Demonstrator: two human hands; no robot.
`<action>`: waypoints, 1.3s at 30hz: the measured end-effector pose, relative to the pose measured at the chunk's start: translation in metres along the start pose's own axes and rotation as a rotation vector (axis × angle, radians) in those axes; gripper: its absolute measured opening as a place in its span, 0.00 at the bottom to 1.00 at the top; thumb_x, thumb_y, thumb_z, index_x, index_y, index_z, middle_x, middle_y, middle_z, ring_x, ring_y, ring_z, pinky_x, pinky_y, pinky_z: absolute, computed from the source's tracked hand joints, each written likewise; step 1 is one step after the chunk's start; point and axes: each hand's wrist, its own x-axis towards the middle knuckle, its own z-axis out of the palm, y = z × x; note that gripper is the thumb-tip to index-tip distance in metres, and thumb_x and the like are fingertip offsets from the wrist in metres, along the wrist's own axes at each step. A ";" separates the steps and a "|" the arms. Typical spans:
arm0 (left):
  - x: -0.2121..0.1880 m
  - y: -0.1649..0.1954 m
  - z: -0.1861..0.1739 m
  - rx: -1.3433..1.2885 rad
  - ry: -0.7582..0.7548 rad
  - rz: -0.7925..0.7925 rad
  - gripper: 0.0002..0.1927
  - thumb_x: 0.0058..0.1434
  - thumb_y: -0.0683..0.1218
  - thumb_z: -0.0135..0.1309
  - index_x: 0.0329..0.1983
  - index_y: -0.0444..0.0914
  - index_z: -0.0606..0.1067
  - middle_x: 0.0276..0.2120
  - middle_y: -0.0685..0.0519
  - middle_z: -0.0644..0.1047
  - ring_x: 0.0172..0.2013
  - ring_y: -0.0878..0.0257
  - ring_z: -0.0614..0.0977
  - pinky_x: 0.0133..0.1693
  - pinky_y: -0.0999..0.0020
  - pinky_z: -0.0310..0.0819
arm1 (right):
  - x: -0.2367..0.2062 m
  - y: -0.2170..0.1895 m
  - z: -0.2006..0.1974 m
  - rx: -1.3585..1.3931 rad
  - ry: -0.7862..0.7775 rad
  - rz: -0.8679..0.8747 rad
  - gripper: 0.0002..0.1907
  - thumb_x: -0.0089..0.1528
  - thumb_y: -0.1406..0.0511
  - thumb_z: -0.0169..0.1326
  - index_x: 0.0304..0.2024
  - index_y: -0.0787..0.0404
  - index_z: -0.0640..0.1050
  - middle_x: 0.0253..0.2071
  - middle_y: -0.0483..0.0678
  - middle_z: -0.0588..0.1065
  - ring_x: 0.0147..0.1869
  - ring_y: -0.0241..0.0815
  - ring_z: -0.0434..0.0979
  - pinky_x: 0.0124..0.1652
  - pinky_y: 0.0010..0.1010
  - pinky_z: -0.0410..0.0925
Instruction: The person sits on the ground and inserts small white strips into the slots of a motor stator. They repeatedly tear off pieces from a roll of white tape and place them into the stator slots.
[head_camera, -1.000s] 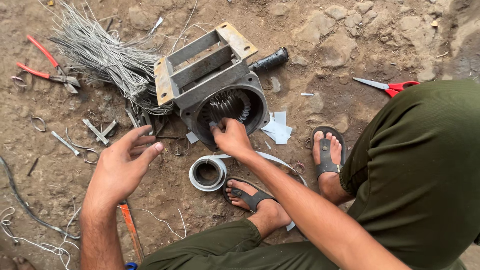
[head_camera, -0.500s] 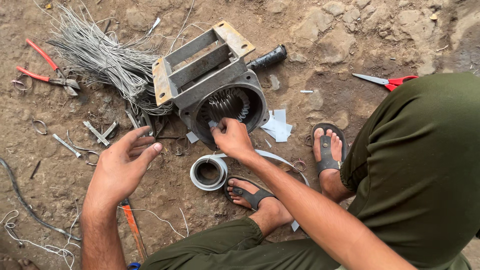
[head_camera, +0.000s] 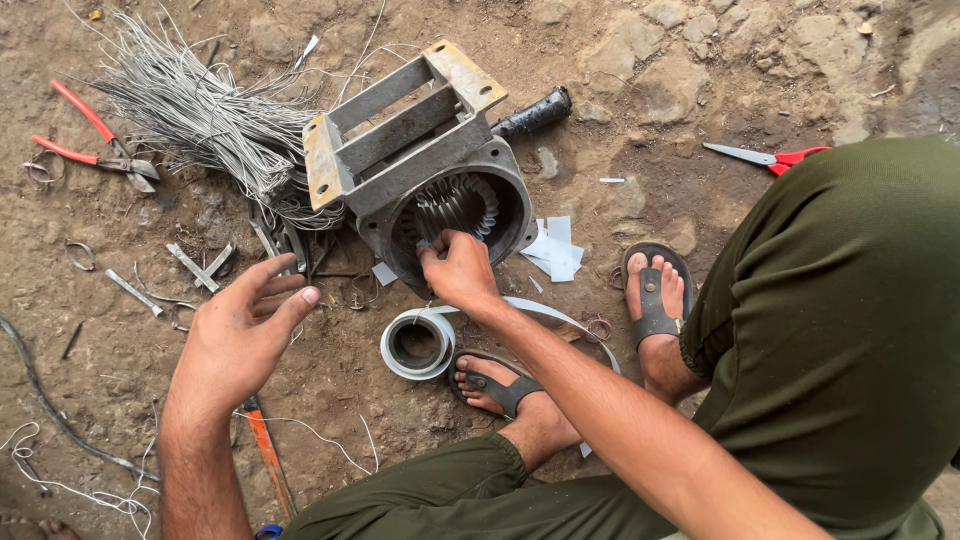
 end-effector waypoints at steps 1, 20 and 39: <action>0.000 0.000 0.000 0.001 -0.001 0.009 0.30 0.60 0.50 0.60 0.66 0.38 0.71 0.52 0.44 0.82 0.50 0.57 0.85 0.49 0.61 0.80 | -0.001 -0.001 -0.001 0.008 -0.013 0.023 0.16 0.61 0.59 0.58 0.29 0.67 0.79 0.21 0.53 0.79 0.28 0.43 0.82 0.33 0.37 0.72; 0.003 -0.003 0.001 0.020 -0.002 0.017 0.31 0.60 0.50 0.60 0.66 0.37 0.71 0.52 0.44 0.81 0.50 0.57 0.85 0.48 0.61 0.80 | 0.009 0.004 -0.001 0.030 -0.031 -0.019 0.14 0.60 0.61 0.59 0.28 0.68 0.80 0.19 0.53 0.79 0.25 0.41 0.83 0.31 0.34 0.73; 0.002 0.000 0.003 0.042 0.000 0.032 0.31 0.60 0.51 0.60 0.66 0.38 0.71 0.52 0.45 0.82 0.50 0.57 0.85 0.49 0.61 0.80 | 0.015 0.017 0.006 -0.027 0.001 -0.039 0.14 0.58 0.60 0.62 0.27 0.67 0.81 0.22 0.55 0.79 0.30 0.45 0.84 0.35 0.37 0.73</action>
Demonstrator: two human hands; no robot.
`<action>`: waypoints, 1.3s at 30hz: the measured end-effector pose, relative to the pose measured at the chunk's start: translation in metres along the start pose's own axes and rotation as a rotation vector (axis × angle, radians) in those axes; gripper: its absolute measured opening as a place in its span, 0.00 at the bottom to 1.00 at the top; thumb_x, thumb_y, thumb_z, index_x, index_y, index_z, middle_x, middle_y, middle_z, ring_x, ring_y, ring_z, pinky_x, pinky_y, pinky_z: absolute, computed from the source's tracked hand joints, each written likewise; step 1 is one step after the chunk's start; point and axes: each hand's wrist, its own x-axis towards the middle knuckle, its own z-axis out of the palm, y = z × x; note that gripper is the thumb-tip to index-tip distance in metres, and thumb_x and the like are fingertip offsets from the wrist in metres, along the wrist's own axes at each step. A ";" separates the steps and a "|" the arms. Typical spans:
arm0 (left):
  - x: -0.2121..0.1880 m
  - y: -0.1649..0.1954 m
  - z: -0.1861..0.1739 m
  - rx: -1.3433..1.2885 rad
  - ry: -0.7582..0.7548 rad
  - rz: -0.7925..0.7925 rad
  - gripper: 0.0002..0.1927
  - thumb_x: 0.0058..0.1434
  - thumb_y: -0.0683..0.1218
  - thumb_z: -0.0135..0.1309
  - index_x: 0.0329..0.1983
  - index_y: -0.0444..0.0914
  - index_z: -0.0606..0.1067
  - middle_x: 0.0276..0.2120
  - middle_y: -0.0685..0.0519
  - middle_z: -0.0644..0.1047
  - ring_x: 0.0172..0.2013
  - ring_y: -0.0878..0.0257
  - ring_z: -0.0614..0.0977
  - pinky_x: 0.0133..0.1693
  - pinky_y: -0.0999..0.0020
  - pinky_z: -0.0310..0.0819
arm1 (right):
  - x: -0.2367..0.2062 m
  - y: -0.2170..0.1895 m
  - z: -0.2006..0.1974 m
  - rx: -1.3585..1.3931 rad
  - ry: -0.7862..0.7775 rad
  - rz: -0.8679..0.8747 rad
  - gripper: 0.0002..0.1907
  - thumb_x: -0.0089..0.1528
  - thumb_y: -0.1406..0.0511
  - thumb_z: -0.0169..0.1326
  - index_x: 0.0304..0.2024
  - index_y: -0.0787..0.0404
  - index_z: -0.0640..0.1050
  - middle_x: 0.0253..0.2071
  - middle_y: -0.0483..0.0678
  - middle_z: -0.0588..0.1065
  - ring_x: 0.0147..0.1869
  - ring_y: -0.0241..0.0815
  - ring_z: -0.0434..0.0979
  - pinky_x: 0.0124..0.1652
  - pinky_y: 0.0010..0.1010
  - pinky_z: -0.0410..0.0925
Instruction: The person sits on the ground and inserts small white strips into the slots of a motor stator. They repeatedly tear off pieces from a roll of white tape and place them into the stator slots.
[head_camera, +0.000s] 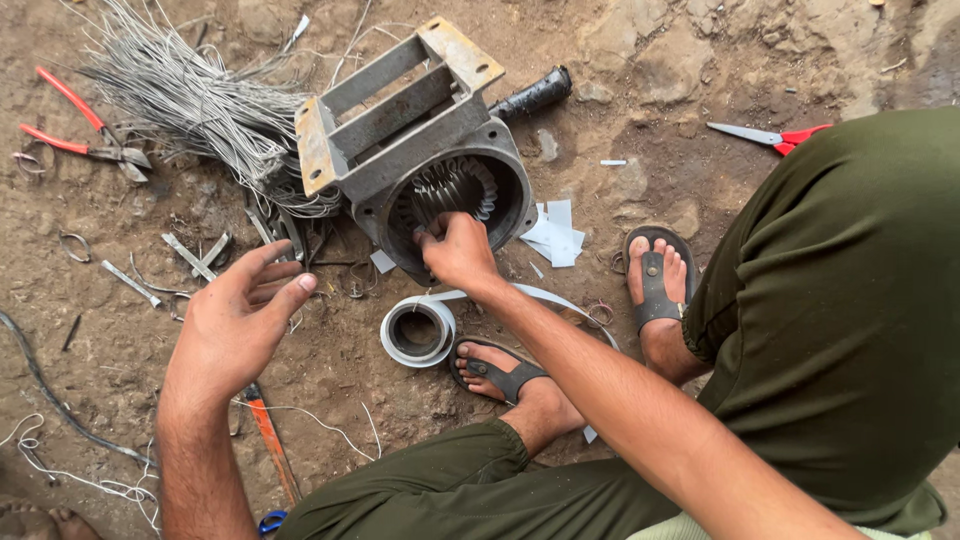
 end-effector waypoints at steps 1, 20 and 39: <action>0.000 0.000 0.000 0.005 -0.003 -0.004 0.31 0.61 0.51 0.60 0.66 0.38 0.71 0.52 0.45 0.82 0.50 0.57 0.85 0.49 0.61 0.80 | 0.002 0.001 0.000 -0.001 -0.003 -0.001 0.14 0.58 0.60 0.62 0.27 0.67 0.81 0.21 0.55 0.79 0.29 0.44 0.83 0.34 0.37 0.72; 0.000 -0.004 0.000 0.026 0.009 -0.007 0.30 0.61 0.51 0.60 0.66 0.38 0.71 0.52 0.45 0.82 0.50 0.58 0.85 0.49 0.61 0.79 | 0.004 -0.013 -0.016 0.007 -0.193 0.049 0.14 0.57 0.61 0.62 0.35 0.66 0.80 0.22 0.51 0.80 0.26 0.39 0.83 0.31 0.33 0.74; 0.002 -0.012 0.004 -0.027 0.000 -0.006 0.29 0.61 0.49 0.60 0.66 0.37 0.72 0.52 0.45 0.82 0.50 0.58 0.84 0.49 0.62 0.79 | 0.005 0.005 0.000 -0.083 0.048 -0.157 0.11 0.56 0.63 0.62 0.31 0.67 0.82 0.27 0.61 0.80 0.37 0.54 0.84 0.40 0.42 0.73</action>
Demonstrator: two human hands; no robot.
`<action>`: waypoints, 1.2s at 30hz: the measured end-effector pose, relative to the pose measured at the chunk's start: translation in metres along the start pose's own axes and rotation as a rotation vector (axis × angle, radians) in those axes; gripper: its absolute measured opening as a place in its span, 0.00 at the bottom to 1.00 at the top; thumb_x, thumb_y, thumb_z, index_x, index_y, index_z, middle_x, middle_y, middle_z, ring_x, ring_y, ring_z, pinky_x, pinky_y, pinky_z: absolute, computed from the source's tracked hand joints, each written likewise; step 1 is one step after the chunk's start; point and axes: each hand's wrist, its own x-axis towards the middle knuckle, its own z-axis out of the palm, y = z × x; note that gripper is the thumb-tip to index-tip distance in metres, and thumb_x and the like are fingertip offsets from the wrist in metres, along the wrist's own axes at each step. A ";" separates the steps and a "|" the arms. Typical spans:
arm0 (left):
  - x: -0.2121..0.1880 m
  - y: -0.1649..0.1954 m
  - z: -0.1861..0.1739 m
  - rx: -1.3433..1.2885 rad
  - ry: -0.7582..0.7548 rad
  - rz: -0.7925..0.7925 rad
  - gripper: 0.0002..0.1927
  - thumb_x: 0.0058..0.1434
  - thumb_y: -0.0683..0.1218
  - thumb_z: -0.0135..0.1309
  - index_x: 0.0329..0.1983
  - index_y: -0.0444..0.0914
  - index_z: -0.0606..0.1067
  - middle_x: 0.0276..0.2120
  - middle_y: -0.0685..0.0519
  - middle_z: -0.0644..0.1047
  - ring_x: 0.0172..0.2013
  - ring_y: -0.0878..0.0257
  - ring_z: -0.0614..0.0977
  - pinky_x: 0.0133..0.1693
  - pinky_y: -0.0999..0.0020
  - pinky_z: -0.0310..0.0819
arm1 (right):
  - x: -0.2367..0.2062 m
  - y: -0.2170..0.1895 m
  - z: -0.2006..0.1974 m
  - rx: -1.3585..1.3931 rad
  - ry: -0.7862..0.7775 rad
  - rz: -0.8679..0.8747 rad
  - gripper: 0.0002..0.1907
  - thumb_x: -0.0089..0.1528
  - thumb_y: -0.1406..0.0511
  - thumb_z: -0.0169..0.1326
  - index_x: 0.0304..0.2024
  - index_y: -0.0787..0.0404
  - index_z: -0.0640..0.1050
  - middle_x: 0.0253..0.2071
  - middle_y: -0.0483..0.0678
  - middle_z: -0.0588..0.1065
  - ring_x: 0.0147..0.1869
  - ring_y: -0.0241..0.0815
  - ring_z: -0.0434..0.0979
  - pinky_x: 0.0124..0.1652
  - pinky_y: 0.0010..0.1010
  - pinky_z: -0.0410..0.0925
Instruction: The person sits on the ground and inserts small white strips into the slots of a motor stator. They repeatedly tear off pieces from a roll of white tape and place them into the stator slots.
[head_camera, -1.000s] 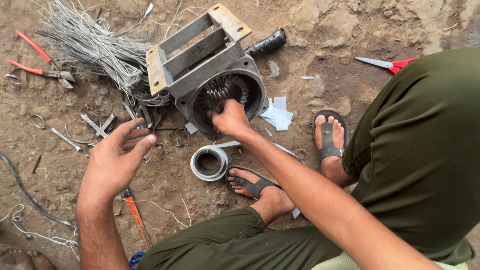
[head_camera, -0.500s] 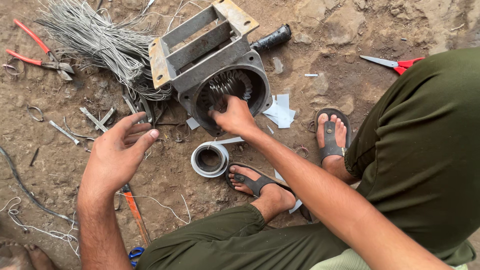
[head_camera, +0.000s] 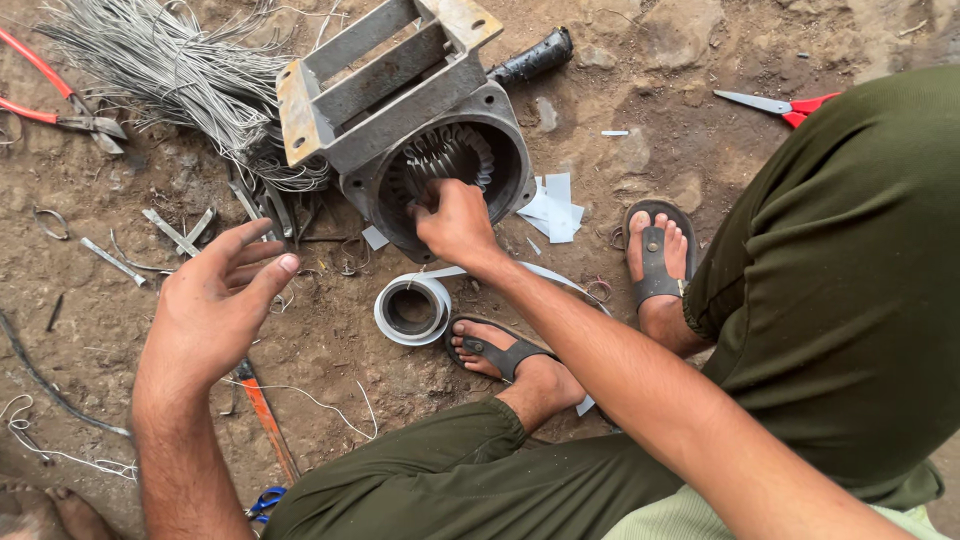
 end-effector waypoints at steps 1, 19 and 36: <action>0.000 0.000 0.001 0.003 -0.001 0.004 0.29 0.61 0.49 0.60 0.66 0.37 0.72 0.52 0.45 0.82 0.50 0.58 0.84 0.49 0.62 0.79 | 0.000 -0.001 -0.001 -0.008 0.011 -0.029 0.11 0.56 0.64 0.62 0.31 0.68 0.82 0.28 0.61 0.80 0.37 0.55 0.84 0.40 0.43 0.73; 0.001 0.006 0.006 0.003 -0.001 0.006 0.29 0.61 0.49 0.60 0.66 0.36 0.72 0.51 0.45 0.82 0.50 0.59 0.84 0.49 0.63 0.79 | -0.083 0.012 0.002 -0.002 -0.093 -0.225 0.37 0.63 0.63 0.52 0.75 0.63 0.60 0.40 0.57 0.74 0.45 0.57 0.75 0.47 0.46 0.68; 0.000 0.005 0.005 0.038 0.008 -0.009 0.29 0.62 0.49 0.60 0.66 0.37 0.72 0.52 0.45 0.82 0.50 0.58 0.84 0.49 0.62 0.79 | -0.076 0.009 0.002 -0.008 -0.129 -0.185 0.37 0.64 0.65 0.49 0.75 0.63 0.57 0.39 0.56 0.70 0.44 0.53 0.73 0.47 0.45 0.68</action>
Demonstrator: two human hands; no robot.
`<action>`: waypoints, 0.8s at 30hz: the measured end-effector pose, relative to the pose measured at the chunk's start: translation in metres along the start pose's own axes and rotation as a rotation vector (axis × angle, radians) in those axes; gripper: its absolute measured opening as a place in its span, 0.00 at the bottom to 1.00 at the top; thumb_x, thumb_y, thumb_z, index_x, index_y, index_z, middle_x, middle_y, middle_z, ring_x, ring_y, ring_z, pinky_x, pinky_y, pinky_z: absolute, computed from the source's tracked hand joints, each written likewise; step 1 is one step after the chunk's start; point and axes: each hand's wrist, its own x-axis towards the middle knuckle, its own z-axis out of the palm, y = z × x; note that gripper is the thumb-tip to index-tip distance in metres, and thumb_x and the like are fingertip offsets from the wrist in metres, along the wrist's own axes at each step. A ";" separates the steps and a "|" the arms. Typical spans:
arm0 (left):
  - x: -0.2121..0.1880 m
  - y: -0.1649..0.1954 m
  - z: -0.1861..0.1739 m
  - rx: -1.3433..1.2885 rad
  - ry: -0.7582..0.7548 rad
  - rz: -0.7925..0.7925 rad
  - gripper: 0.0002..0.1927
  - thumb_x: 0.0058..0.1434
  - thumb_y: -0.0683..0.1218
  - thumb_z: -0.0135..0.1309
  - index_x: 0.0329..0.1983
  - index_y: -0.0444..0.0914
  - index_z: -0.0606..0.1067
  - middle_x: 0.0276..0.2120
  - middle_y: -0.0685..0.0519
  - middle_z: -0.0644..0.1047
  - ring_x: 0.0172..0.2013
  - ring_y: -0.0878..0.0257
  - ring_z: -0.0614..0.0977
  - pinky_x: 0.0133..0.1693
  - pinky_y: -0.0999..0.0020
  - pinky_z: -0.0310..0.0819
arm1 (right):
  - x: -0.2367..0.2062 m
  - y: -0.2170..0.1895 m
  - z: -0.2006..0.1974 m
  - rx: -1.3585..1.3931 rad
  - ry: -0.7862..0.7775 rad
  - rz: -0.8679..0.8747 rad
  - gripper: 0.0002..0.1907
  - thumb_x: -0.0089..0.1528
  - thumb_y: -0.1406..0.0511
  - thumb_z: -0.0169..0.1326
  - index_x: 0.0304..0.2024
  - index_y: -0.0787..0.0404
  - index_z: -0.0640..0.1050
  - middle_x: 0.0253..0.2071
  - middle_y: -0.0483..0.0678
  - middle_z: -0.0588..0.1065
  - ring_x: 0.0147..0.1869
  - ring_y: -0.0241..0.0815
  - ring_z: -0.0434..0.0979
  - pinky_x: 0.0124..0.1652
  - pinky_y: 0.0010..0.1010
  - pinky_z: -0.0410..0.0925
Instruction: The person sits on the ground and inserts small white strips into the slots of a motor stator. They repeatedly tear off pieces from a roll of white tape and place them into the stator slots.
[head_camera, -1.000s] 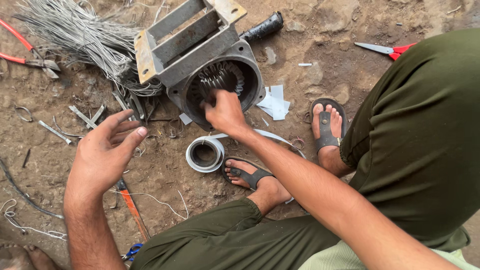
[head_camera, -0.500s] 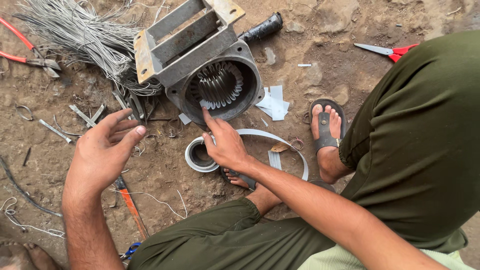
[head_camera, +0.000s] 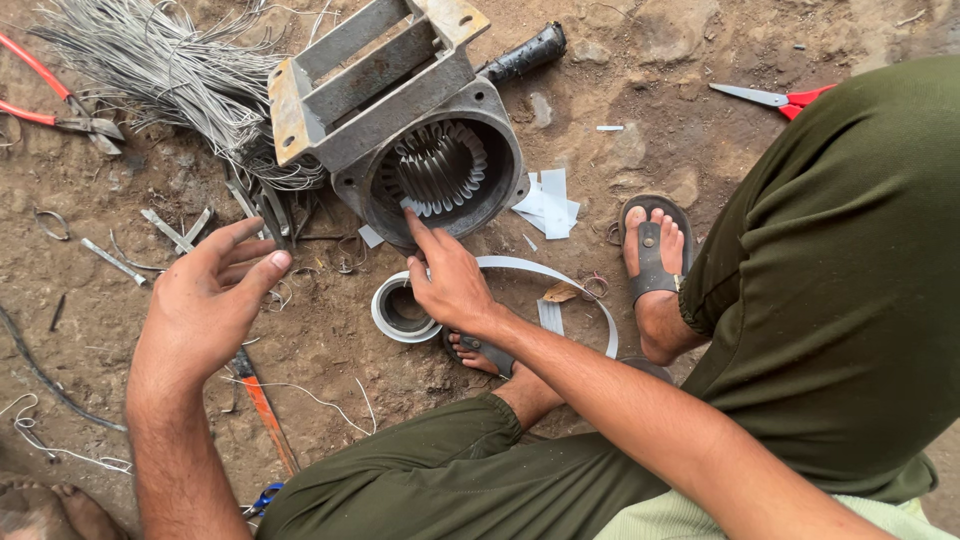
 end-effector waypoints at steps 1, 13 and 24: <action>0.001 0.000 0.001 -0.002 -0.001 0.000 0.29 0.62 0.49 0.60 0.66 0.37 0.72 0.52 0.45 0.82 0.50 0.58 0.84 0.49 0.62 0.79 | 0.000 0.001 0.000 0.005 -0.002 -0.001 0.37 0.64 0.65 0.49 0.75 0.63 0.58 0.40 0.56 0.70 0.43 0.53 0.73 0.46 0.45 0.68; 0.003 -0.001 0.001 0.006 -0.018 0.004 0.30 0.62 0.50 0.60 0.66 0.36 0.71 0.52 0.45 0.82 0.50 0.57 0.84 0.49 0.61 0.79 | -0.007 0.006 0.004 -0.023 0.008 -0.074 0.36 0.65 0.65 0.49 0.75 0.66 0.58 0.41 0.57 0.68 0.46 0.54 0.72 0.47 0.45 0.67; -0.001 -0.004 -0.002 0.023 -0.006 0.011 0.30 0.61 0.51 0.60 0.66 0.36 0.72 0.52 0.45 0.82 0.49 0.58 0.85 0.48 0.62 0.79 | -0.006 0.000 0.006 -0.008 0.001 -0.015 0.37 0.64 0.64 0.48 0.75 0.67 0.57 0.41 0.57 0.69 0.44 0.54 0.73 0.45 0.45 0.68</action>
